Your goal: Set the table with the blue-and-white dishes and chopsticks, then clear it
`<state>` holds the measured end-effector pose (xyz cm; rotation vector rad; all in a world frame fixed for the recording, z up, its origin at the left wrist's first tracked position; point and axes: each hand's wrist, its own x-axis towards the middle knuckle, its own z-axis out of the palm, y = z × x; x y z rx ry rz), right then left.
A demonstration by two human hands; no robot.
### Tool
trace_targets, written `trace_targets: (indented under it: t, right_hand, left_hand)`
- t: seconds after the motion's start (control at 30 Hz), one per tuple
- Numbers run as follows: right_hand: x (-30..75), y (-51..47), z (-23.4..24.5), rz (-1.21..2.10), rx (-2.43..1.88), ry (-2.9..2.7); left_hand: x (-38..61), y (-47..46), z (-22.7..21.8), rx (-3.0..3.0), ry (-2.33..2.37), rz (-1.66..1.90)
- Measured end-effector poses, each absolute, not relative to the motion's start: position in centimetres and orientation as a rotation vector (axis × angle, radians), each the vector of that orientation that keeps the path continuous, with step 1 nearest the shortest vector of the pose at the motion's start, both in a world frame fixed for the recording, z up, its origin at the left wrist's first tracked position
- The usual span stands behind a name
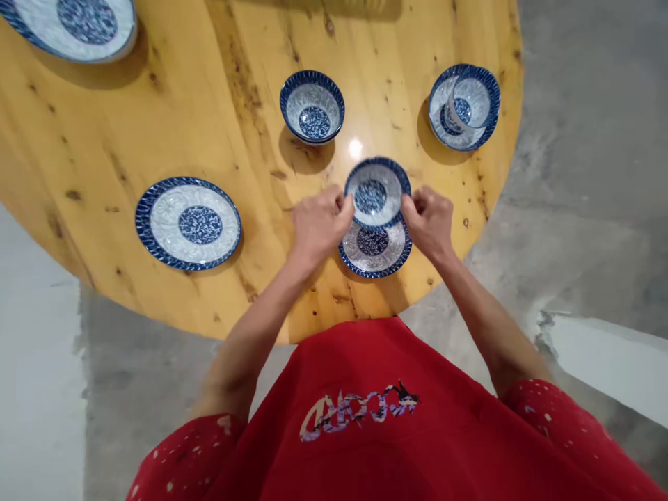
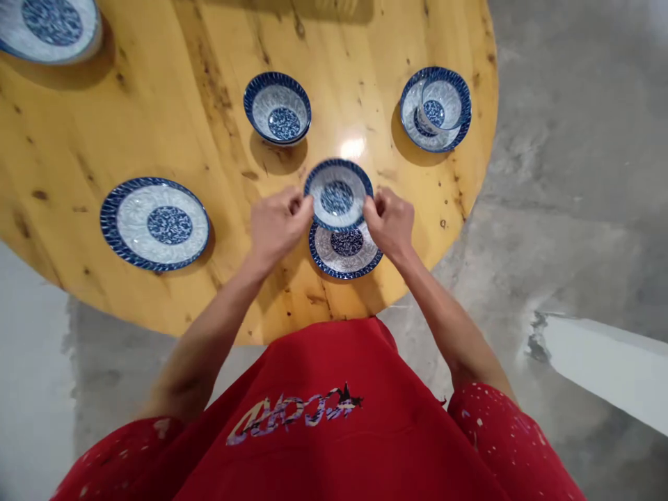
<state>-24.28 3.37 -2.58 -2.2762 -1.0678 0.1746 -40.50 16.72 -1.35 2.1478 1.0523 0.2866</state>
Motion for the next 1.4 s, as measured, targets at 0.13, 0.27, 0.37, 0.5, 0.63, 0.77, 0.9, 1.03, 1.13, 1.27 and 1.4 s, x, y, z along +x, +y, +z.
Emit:
trace_targets:
  t: [0.13,0.27,0.37,0.5,0.63,0.77,0.9,1.03,1.13,1.27,1.4]
  right_hand:
    - [-26.4,-1.9,-4.8,0.307,-2.344,-0.935]
    - [-27.4,-3.4,-6.0,0.377,-2.376,-0.871]
    - [-27.7,-3.5,-6.5,0.400,-2.400,-0.855]
    - [-27.7,-3.7,-6.9,0.408,-2.439,-0.868]
    - [-27.8,-3.8,-7.0,0.405,-2.476,-0.885]
    - [-28.0,-3.7,-7.0,0.392,-2.519,-0.885]
    - [-28.0,-4.0,-6.7,0.401,-2.577,-0.921]
    - [-27.1,-4.1,-5.6,0.335,-2.648,-0.960]
    - [-25.4,-3.0,-4.6,0.219,-2.613,-0.955]
    - [-23.2,1.7,-3.2,0.219,-2.418,-0.979]
    - [-22.0,8.7,-2.8,0.432,-2.237,-0.980]
  left_hand:
    - [-41.5,12.7,-4.1,2.181,1.028,0.055]
    - [-42.0,11.6,-5.2,2.231,1.031,-0.075]
    - [-42.2,11.5,-5.5,2.256,1.028,-0.107]
    - [-42.4,11.4,-5.7,2.259,1.023,-0.121]
    - [-42.5,11.3,-5.7,2.260,1.030,-0.136]
    - [-42.5,11.2,-5.8,2.260,1.022,-0.134]
    - [-42.7,11.2,-5.9,2.243,1.022,-0.115]
    - [-43.1,12.4,-5.4,2.180,1.020,-0.091]
    - [-43.1,15.3,-4.9,2.123,1.123,0.013]
    - [-42.3,20.9,-4.5,2.026,1.263,0.247]
    - [-40.3,25.8,-4.9,1.954,1.343,0.319]
